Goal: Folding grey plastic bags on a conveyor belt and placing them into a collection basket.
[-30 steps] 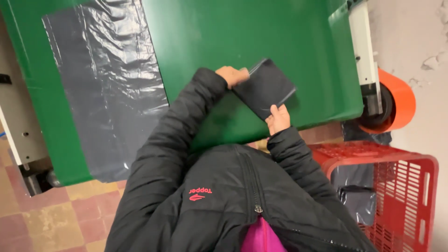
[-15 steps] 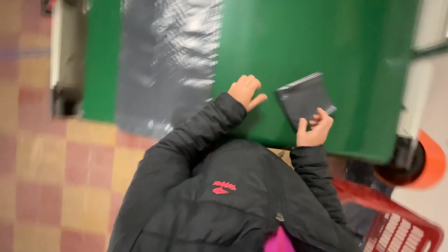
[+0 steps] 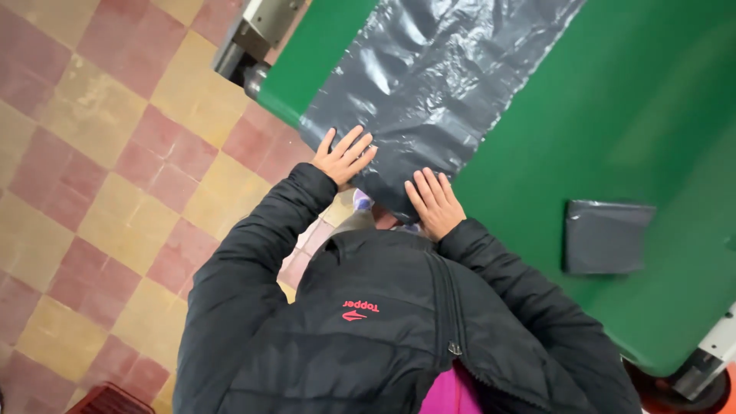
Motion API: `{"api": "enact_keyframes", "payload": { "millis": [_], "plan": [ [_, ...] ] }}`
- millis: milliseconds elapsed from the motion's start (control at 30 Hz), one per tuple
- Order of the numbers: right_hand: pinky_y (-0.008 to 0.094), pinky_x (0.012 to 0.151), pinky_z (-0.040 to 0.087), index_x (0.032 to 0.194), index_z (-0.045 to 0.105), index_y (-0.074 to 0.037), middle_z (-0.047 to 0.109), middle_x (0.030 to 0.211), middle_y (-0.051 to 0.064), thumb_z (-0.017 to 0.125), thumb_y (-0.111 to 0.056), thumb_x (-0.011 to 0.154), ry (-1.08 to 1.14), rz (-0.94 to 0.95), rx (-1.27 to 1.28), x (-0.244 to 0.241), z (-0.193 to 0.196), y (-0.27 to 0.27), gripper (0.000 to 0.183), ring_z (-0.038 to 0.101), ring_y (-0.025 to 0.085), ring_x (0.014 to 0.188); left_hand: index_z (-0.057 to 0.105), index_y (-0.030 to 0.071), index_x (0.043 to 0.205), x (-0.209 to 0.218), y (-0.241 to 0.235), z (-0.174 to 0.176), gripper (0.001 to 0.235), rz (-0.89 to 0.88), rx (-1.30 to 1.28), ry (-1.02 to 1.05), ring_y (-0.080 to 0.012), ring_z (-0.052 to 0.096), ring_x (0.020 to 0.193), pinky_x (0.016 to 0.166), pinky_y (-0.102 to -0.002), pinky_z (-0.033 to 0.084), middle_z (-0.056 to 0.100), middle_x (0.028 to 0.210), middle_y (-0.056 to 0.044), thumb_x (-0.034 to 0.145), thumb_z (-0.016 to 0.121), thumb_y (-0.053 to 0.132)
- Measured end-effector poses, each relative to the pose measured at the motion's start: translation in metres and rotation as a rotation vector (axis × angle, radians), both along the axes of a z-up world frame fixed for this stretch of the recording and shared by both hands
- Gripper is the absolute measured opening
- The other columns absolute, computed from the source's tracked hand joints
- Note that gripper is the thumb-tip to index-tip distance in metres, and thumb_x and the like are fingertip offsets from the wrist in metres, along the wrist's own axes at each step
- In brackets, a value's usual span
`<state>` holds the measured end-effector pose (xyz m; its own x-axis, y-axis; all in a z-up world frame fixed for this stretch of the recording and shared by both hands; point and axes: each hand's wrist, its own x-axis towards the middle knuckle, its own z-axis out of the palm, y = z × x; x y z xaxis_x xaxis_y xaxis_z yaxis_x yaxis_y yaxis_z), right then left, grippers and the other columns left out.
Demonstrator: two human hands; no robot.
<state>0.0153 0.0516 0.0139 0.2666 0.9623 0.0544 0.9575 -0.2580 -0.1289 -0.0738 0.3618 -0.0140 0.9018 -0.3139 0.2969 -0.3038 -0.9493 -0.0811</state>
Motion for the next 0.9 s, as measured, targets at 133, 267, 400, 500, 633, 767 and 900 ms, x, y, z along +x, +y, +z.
{"api": "enact_keyframes", "payload": {
  "millis": [133,267,400,500,633,767,900],
  "plan": [
    [0.056,0.12,0.03,0.15,0.046,-0.003,0.045,0.154,0.023,0.065,-0.026,0.08,-0.132,-0.095,0.003,-0.008,-0.006,0.016,0.076,0.038,0.041,0.146,0.056,0.021,0.148,0.002,0.039,-0.015,0.06,-0.001,-0.002,-0.055,-0.0244,0.04,0.153,0.118,-0.056,0.035,0.048,0.16,-0.006,0.09,0.069,0.021],
    [0.052,0.117,0.036,0.146,0.052,-0.005,0.052,0.148,0.019,0.065,-0.022,0.083,-0.193,-0.159,0.018,-0.003,0.016,0.027,0.067,0.047,0.037,0.141,0.056,0.015,0.147,0.007,0.06,0.022,0.072,-0.088,-0.1,0.067,-0.0262,0.043,0.15,0.117,-0.055,0.035,0.05,0.158,-0.009,0.076,0.071,0.015],
    [0.045,0.097,0.049,0.126,0.062,-0.002,0.066,0.123,0.016,0.067,-0.015,0.076,0.2,-0.221,0.222,0.019,0.038,0.016,0.052,0.062,0.036,0.117,0.066,0.008,0.126,0.01,0.082,0.035,0.059,-0.088,-0.53,0.243,-0.0326,0.064,0.121,0.1,-0.046,0.049,0.068,0.129,-0.012,0.068,0.076,0.012],
    [0.037,0.079,0.052,0.116,0.067,-0.002,0.07,0.098,0.012,0.066,-0.016,0.088,0.698,-0.439,0.279,0.023,0.025,-0.032,0.031,0.066,0.028,0.088,0.072,0.008,0.116,0.025,0.077,0.066,0.033,-0.036,-0.931,0.391,-0.0272,0.073,0.1,0.087,-0.035,0.056,0.075,0.11,-0.008,0.083,0.075,0.006],
    [0.034,0.069,0.049,0.102,0.07,0.002,0.063,0.084,0.003,0.073,-0.023,0.097,1.205,-0.925,0.294,0.041,-0.022,-0.116,0.025,0.056,0.012,0.076,0.07,0.0,0.113,0.085,0.054,0.099,0.02,-0.042,-1.345,0.488,-0.015,0.072,0.093,0.083,-0.028,0.057,0.075,0.102,-0.007,0.095,0.071,0.007],
    [0.029,0.083,0.051,0.115,0.067,0.001,0.068,0.1,-0.003,0.07,-0.025,0.096,1.11,-1.011,0.697,0.134,0.009,-0.088,0.032,0.06,0.008,0.09,0.068,-0.002,0.113,0.203,0.044,0.037,0.015,-0.058,-1.48,0.443,-0.0116,0.062,0.09,0.082,-0.029,0.051,0.068,0.096,-0.008,0.102,0.069,0.008],
    [0.028,0.089,0.05,0.119,0.067,0.001,0.07,0.106,0.0,0.061,-0.029,0.105,0.915,-0.958,0.765,0.256,-0.017,-0.072,0.034,0.061,0.009,0.096,0.07,0.002,0.111,0.325,0.039,-0.018,0.019,0.046,-1.484,0.296,-0.0173,0.069,0.087,0.081,-0.032,0.055,0.076,0.096,-0.01,0.099,0.064,0.015]
  ]
}}
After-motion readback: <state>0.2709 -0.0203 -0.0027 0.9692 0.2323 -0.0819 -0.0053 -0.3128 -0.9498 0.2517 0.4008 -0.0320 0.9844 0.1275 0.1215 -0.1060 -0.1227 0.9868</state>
